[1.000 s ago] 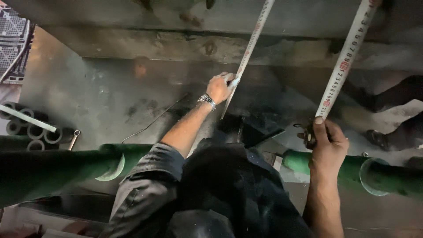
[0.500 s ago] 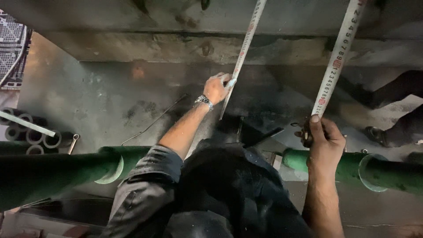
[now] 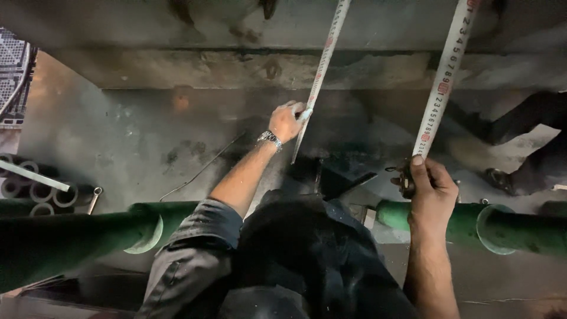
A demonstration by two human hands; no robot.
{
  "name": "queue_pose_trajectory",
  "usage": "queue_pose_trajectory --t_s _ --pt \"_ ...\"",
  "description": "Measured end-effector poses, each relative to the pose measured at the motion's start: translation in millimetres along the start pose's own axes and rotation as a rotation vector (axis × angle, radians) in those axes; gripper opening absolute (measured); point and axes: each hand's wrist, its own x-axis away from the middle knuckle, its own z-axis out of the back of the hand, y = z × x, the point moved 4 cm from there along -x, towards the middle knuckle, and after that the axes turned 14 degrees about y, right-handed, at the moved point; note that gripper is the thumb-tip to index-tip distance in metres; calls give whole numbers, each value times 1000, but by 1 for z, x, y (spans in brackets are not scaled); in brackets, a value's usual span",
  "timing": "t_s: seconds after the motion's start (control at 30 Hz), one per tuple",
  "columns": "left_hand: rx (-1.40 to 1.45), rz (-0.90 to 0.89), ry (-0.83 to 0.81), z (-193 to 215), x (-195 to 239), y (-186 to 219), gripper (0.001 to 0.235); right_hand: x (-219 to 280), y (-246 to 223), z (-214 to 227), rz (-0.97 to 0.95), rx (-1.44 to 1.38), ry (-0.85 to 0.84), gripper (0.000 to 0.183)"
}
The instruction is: Using a tape measure to determine distances on a machine part in a factory.
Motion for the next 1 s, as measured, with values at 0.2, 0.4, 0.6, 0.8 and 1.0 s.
queue_pose_trajectory --t_s 0.2,0.4,0.6,0.8,1.0 --pt "10 42 -26 1 0 2 29 -5 6 5 36 79 43 23" --pt "4 17 -9 1 1 -1 30 -5 10 4 11 4 30 20" --pt "2 -2 12 0 2 -4 32 -7 9 1 9 43 49 20" --pt "-22 5 6 -4 1 -7 33 -20 15 5 72 112 51 21" --pt "3 36 4 -5 1 -8 32 -8 -18 -7 19 68 44 23"
